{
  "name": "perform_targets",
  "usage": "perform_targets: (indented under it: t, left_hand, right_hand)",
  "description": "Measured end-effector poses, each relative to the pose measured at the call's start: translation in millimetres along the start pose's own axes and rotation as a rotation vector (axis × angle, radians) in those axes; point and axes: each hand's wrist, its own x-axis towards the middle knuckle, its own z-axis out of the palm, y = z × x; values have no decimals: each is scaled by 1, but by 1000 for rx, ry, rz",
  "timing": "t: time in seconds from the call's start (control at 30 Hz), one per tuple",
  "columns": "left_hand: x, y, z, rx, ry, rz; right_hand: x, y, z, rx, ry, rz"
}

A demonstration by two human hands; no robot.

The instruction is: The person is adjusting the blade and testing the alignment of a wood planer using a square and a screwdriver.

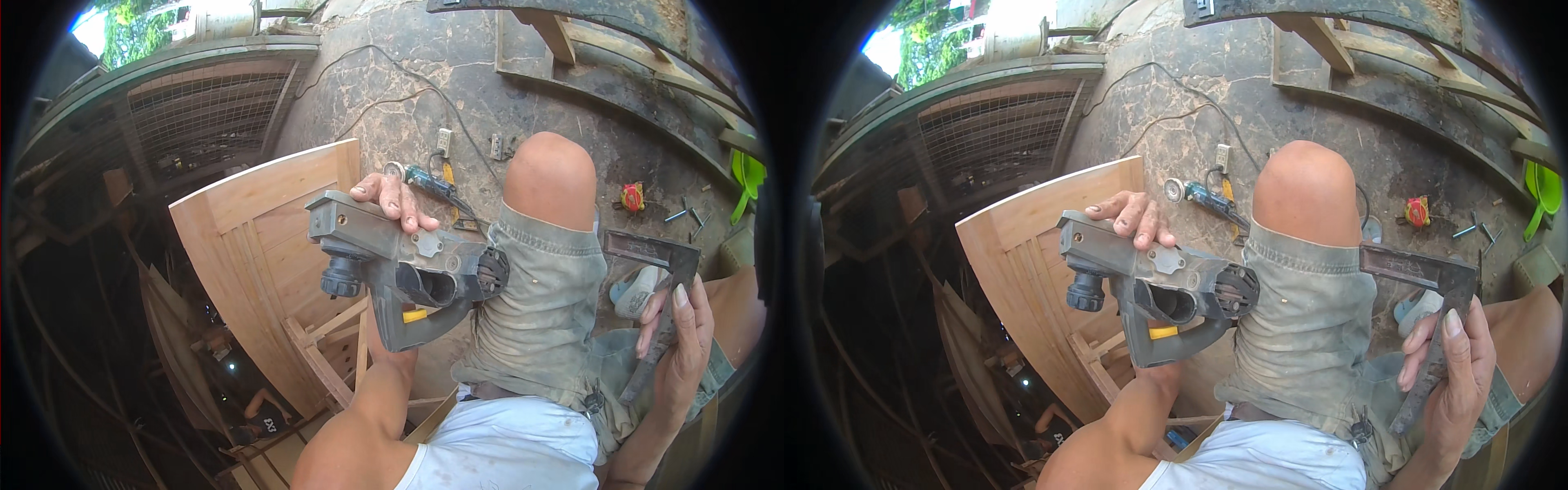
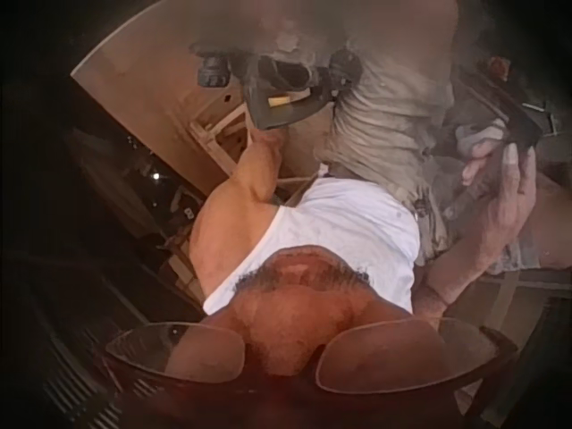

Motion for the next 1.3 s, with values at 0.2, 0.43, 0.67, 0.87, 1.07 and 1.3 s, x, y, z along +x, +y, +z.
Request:
perform_targets:
  t: [0.2, 0.43, 0.67, 0.87, 1.07, 1.3]
  left_hand:
    - [16, -24, 8, -9, 73, 162]
    - [46, -47, 54, 182, 181, 130]
    - [88, -61, 123, 521, 247, -146]
    - [170, -95, 180, 1021, 363, -790]
    - [183, -157, 188, 1340, 326, -851]
    - [183, -182, 202, 1460, 248, -845]
  right_hand:
    - [9, 3, -15, -48, 44, 23]
    - [4, -7, -20, -81, 72, -9]
    - [-20, -21, -15, 35, 86, -185]
    - [-94, -45, -45, 86, 209, -400]
    - [-154, -40, -72, 60, 380, -531]
    - [-154, -6, -73, -149, 232, -626]
